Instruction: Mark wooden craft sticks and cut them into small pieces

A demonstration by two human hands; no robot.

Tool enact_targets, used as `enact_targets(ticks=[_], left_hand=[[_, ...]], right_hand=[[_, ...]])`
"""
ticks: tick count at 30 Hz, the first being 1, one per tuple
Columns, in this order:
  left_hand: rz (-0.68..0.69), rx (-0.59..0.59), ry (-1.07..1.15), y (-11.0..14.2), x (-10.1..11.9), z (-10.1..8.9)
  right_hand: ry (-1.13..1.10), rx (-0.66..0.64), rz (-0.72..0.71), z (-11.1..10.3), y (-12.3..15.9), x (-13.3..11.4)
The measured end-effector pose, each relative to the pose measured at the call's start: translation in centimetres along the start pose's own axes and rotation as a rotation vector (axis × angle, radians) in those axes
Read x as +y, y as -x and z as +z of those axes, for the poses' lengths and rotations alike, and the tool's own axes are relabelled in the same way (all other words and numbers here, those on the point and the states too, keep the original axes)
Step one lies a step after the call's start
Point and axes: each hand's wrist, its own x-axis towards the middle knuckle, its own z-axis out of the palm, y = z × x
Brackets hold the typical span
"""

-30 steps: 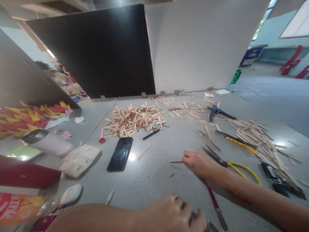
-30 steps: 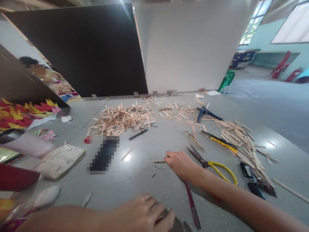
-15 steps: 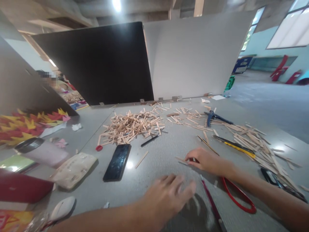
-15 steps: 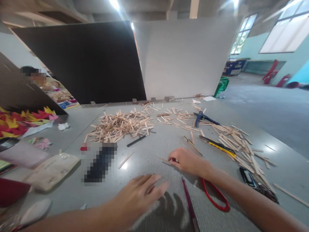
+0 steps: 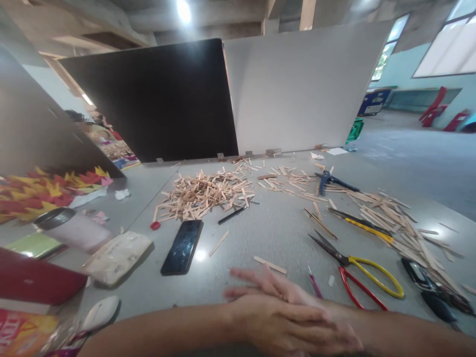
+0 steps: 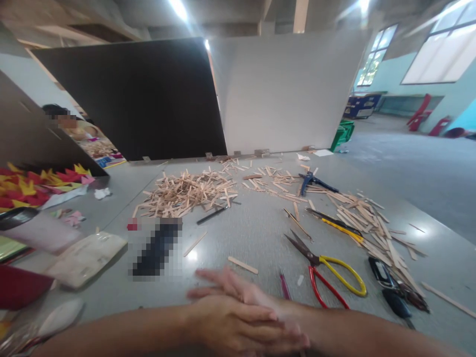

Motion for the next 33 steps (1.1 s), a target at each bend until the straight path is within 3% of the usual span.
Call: enact_targets(ticks=[3,7,9,12,14,18,20,23,27,30,33], left_hand=[[-0.127,-0.106,-0.002,0.9,-3.0,0.7],[-0.438,-0.188,-0.150,3.1,-9.1,0.3],[-0.594,-0.194,-0.228,4.2,-10.9,-0.1],[-0.599,-0.219,-0.181,5.0,-10.8,0.0],[-0.611,-0.290,-0.102,4.9,-9.7,0.3],[-0.628,-0.482,0.132,3.6,-7.0,0.7],[-0.600,-0.524,0.191,2.8,-5.6,0.7],[-0.580,-0.567,0.231,1.9,-3.0,0.6],[-0.544,-0.575,0.207,1.8,0.5,0.4],[-0.517,-0.521,0.112,2.7,2.2,0.6],[-0.536,-0.443,0.013,3.6,3.5,1.1]], right_hand=[[-0.033,-0.115,0.029,-2.2,0.8,-1.7],[0.022,-0.182,-0.131,-9.7,1.1,-4.6],[0.193,0.014,-0.181,-12.6,0.8,-5.2],[0.486,0.316,-0.165,-14.4,0.0,-4.7],[0.636,0.373,-0.202,-14.5,-0.7,-3.9],[1.008,0.255,-0.294,-14.9,-1.5,-2.6],[1.120,0.230,-0.270,-15.2,-1.6,-2.7],[1.172,0.165,-0.122,-14.3,-0.5,-3.7],[1.326,-0.052,0.071,-10.6,3.0,-3.8],[1.398,-0.126,0.025,-7.8,5.3,-2.0],[1.441,-0.185,-0.057,-6.6,5.9,-0.1]])
